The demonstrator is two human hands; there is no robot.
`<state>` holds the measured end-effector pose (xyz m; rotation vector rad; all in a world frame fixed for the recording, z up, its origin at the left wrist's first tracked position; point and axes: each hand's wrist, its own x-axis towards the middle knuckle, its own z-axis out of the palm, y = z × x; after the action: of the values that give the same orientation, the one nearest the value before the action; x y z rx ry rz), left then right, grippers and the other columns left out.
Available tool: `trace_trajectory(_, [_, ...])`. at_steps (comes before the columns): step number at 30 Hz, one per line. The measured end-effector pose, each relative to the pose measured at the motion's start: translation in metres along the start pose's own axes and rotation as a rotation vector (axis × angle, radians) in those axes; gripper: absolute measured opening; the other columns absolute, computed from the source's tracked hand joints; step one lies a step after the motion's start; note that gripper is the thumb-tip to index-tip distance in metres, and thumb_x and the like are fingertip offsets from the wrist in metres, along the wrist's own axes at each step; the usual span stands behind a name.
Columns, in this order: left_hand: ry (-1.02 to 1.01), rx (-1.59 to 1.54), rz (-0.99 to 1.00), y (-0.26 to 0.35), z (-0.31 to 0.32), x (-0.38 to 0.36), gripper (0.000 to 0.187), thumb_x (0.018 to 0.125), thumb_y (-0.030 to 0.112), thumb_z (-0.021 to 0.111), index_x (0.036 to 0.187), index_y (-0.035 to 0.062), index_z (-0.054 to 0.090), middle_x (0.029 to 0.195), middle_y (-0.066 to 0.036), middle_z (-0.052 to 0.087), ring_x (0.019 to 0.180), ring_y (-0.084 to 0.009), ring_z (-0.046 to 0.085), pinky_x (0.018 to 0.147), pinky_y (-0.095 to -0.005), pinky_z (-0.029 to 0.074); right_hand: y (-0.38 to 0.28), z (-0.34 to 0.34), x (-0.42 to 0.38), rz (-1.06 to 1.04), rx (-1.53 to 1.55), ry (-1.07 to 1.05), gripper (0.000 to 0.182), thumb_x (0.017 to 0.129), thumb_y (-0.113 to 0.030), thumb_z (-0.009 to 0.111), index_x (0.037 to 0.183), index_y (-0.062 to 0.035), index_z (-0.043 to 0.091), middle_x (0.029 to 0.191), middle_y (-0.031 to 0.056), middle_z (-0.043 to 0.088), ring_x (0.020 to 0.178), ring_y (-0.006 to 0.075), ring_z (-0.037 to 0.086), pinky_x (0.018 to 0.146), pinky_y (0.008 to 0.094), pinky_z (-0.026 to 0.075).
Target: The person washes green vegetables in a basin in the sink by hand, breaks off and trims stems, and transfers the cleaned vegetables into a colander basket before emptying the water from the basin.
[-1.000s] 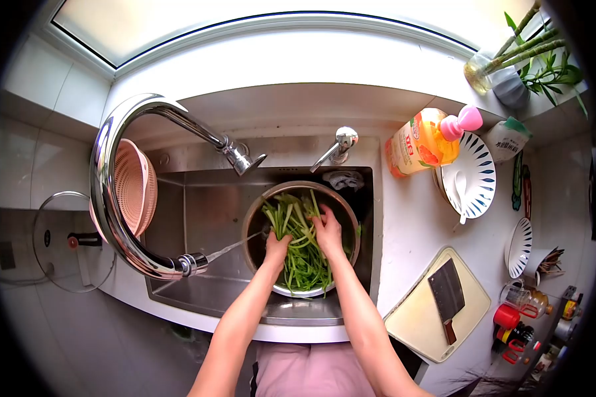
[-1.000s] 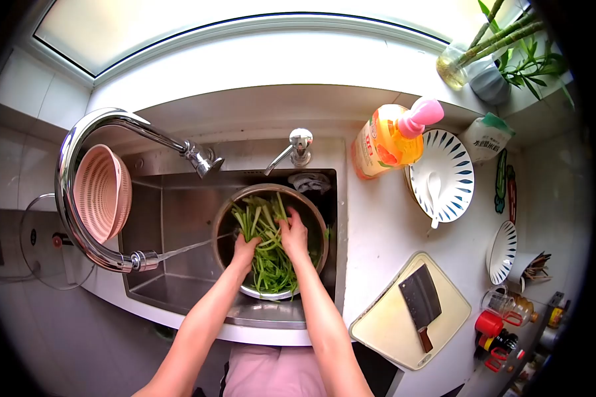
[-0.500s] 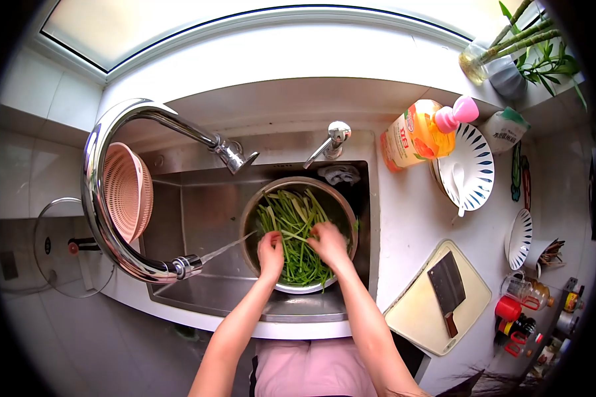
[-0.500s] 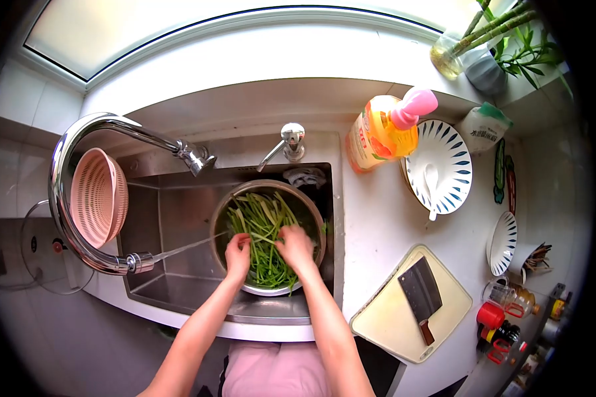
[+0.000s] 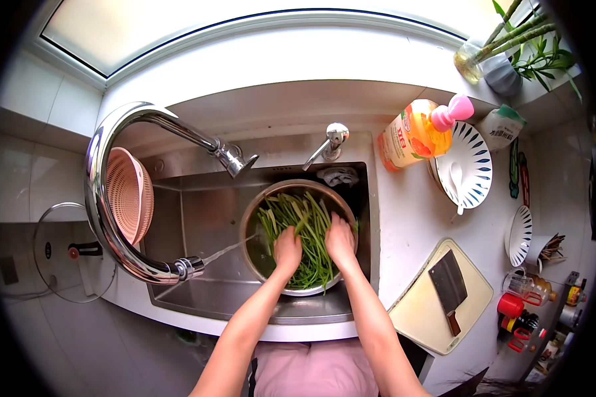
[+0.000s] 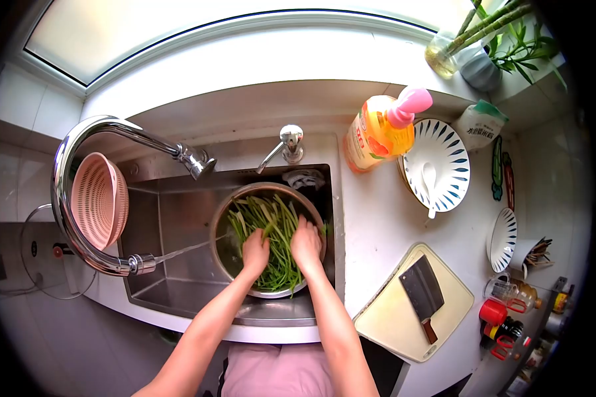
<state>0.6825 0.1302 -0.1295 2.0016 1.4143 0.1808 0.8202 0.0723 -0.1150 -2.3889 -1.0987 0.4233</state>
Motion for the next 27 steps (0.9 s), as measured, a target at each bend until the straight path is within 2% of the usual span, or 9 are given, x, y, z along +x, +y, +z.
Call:
trace_trajectory(2, [0.083, -0.254, -0.045, -0.004, -0.015, -0.002, 0.02, 0.088, 0.011, 0.05, 0.106, 0.0031, 0.054, 0.089, -0.02, 0.063, 0.078, -0.0373, 0.062, 0.07, -0.046, 0.047, -0.007, -0.003, 0.005, -0.056, 0.066, -0.042, 0.026, 0.08, -0.008, 0.058, 0.105, 0.0006, 0.055, 0.091, 0.0203, 0.06, 0.091, 0.0383, 0.057, 0.077, 0.046, 0.046])
trace_trajectory(5, [0.06, -0.643, -0.401, -0.005, -0.046, -0.009, 0.032, 0.089, 0.012, 0.049, 0.119, -0.0005, 0.05, 0.092, -0.021, 0.063, 0.081, -0.0377, 0.062, 0.073, -0.0443, 0.049, -0.025, 0.006, 0.007, -0.123, 0.225, -0.166, 0.019, 0.076, -0.009, 0.065, 0.093, -0.0019, 0.06, 0.092, 0.0164, 0.058, 0.093, 0.0347, 0.055, 0.077, 0.0426, 0.045])
trace_trajectory(6, [0.114, -0.313, -0.247, -0.061, -0.016, -0.007, 0.041, 0.087, 0.013, 0.052, 0.125, -0.0005, 0.047, 0.101, -0.02, 0.061, 0.097, -0.0342, 0.059, 0.086, -0.0437, 0.046, -0.032, 0.013, 0.007, -0.134, 0.188, -0.106, 0.018, 0.076, -0.009, 0.065, 0.092, -0.0016, 0.059, 0.09, 0.0158, 0.058, 0.093, 0.0342, 0.055, 0.077, 0.0425, 0.045])
trace_trajectory(11, [0.274, 0.012, -0.178, -0.023, -0.043, -0.018, 0.042, 0.083, 0.015, 0.059, 0.122, 0.004, 0.052, 0.108, -0.015, 0.059, 0.118, -0.0277, 0.045, 0.1, -0.0444, 0.031, -0.021, 0.05, 0.014, -0.116, 0.139, -0.047, 0.014, 0.077, -0.011, 0.065, 0.085, -0.0003, 0.059, 0.085, 0.0172, 0.059, 0.088, 0.0357, 0.056, 0.075, 0.0442, 0.045])
trace_trajectory(17, [-0.098, -0.51, -0.305, 0.011, -0.05, 0.012, 0.024, 0.089, 0.02, 0.054, 0.1, 0.0022, 0.066, 0.082, -0.009, 0.067, 0.079, -0.0253, 0.064, 0.074, -0.0373, 0.047, -0.02, 0.009, -0.008, 0.064, 0.255, -0.077, 0.017, 0.084, -0.013, 0.054, 0.083, 0.0027, 0.06, 0.082, 0.0218, 0.061, 0.083, 0.0407, 0.058, 0.074, 0.0475, 0.045])
trace_trajectory(18, [-0.033, -0.461, -0.205, 0.007, -0.035, 0.023, 0.024, 0.09, 0.021, 0.054, 0.096, 0.0008, 0.066, 0.077, -0.013, 0.067, 0.069, -0.0295, 0.064, 0.061, -0.0367, 0.048, -0.013, 0.012, -0.009, 0.044, 0.22, -0.07, 0.017, 0.085, -0.011, 0.05, 0.087, 0.0027, 0.061, 0.082, 0.0211, 0.063, 0.084, 0.0401, 0.058, 0.074, 0.0475, 0.045])
trace_trajectory(19, [0.127, -0.378, -0.129, 0.008, -0.013, 0.043, 0.025, 0.088, 0.022, 0.057, 0.096, 0.0012, 0.066, 0.078, -0.016, 0.067, 0.073, -0.0312, 0.064, 0.064, -0.0382, 0.048, -0.008, 0.013, -0.004, 0.035, 0.21, -0.068, 0.017, 0.085, -0.011, 0.05, 0.087, 0.0027, 0.061, 0.082, 0.0211, 0.063, 0.084, 0.0401, 0.058, 0.074, 0.0475, 0.045])
trace_trajectory(25, [0.022, -0.201, -0.353, 0.012, 0.013, 0.079, 0.024, 0.081, 0.024, 0.066, 0.093, 0.0029, 0.066, 0.077, -0.014, 0.066, 0.073, -0.0316, 0.063, 0.066, -0.0403, 0.048, -0.004, 0.011, 0.003, 0.06, 0.263, -0.206, 0.019, 0.085, -0.006, 0.049, 0.098, 0.0007, 0.061, 0.085, 0.02, 0.062, 0.086, 0.0388, 0.057, 0.077, 0.0461, 0.045])
trace_trajectory(27, [0.185, -0.347, -0.265, 0.016, 0.006, 0.072, 0.021, 0.079, 0.022, 0.068, 0.083, 0.0021, 0.062, 0.066, -0.01, 0.061, 0.063, -0.0308, 0.059, 0.06, -0.0396, 0.046, -0.013, 0.006, 0.003, 0.032, 0.134, 0.015, 0.025, 0.081, -0.004, 0.055, 0.105, 0.0001, 0.061, 0.097, 0.0204, 0.059, 0.094, 0.0383, 0.053, 0.081, 0.0451, 0.044])
